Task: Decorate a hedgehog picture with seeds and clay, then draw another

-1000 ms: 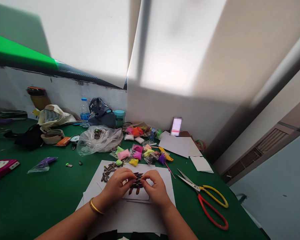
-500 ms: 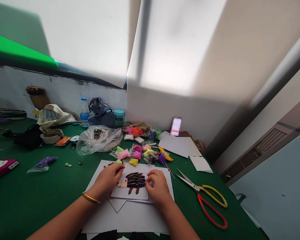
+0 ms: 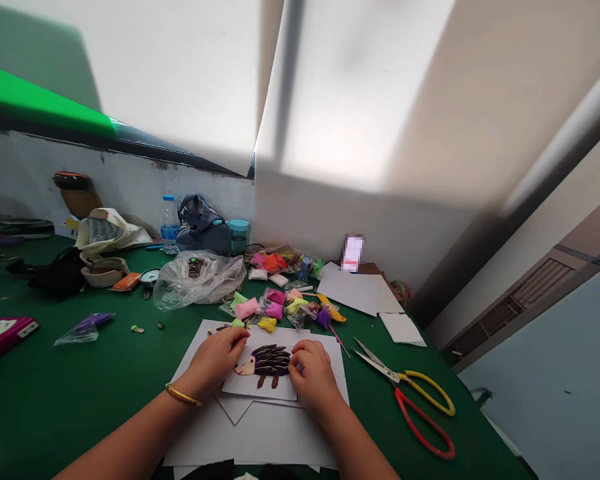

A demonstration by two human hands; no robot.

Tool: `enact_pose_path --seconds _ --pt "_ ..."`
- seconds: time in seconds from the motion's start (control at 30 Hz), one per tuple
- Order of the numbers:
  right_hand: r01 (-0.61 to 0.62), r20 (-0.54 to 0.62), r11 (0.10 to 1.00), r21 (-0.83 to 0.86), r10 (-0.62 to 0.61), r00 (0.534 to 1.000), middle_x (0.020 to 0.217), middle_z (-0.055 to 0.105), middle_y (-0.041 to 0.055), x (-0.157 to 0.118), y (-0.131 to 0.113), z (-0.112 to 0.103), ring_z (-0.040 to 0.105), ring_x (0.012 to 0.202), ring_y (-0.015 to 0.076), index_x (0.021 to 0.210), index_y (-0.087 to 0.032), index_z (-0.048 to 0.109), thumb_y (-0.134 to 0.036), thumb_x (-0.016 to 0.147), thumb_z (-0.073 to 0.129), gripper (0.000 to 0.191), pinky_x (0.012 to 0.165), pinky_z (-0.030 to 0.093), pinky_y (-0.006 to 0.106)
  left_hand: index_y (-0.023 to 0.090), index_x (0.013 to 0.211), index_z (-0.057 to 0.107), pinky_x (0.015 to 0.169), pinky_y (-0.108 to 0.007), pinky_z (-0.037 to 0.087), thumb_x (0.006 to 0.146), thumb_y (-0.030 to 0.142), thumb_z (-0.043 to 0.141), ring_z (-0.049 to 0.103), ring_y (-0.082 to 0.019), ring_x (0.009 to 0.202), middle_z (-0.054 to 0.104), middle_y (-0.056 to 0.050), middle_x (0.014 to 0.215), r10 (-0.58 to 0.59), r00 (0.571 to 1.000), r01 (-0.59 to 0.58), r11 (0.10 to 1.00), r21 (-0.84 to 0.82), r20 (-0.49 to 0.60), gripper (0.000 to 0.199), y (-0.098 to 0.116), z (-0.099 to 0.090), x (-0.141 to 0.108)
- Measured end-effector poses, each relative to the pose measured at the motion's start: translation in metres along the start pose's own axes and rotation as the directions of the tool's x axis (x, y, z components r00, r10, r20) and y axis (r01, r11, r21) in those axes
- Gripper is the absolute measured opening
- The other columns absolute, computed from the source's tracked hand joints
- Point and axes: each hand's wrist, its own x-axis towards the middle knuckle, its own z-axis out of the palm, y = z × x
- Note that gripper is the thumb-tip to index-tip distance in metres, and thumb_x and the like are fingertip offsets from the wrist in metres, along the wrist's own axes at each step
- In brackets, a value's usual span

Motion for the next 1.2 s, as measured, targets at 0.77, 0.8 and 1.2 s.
enact_pose_path --seconds 0.77,0.8,1.2 --pt "-0.01 -0.083 1.0 -0.003 0.009 0.996 0.096 0.065 0.006 0.001 0.001 -0.003 0.057 0.099 0.0257 0.073 -0.023 0.058 -0.01 0.073 0.053 0.014 0.088 0.045 0.04 0.023 0.086 0.072 0.068 -0.027 0.044 0.081 0.034 0.059 0.065 -0.021 0.084 0.069 -0.003 0.091 -0.027 0.998 0.029 0.999 -0.046 0.048 0.017 -0.037 -0.034 0.01" --pt "-0.011 -0.099 1.0 0.001 0.011 0.995 0.096 0.065 0.006 0.001 0.002 -0.003 0.057 0.099 0.0255 0.073 -0.023 0.057 -0.01 0.073 0.051 0.014 0.088 0.045 0.04 0.024 0.081 0.072 0.068 -0.028 0.043 0.078 0.034 0.064 0.064 -0.021 0.083 0.069 -0.002 0.089 -0.014 0.994 0.013 1.0 0.011 0.106 0.014 -0.038 -0.037 0.008" --pt "-0.033 -0.195 0.999 0.04 0.041 0.98 0.095 0.065 0.0061 0.001 0.001 -0.004 0.057 0.099 0.0258 0.081 -0.024 0.06 -0.02 0.083 0.051 0.01 0.088 0.046 0.04 0.024 0.073 0.068 0.077 -0.032 0.038 0.076 0.016 0.061 0.063 -0.024 0.089 0.069 -0.003 0.088 0.079 0.971 -0.127 0.97 0.206 0.224 0.011 -0.012 -0.043 -0.009"
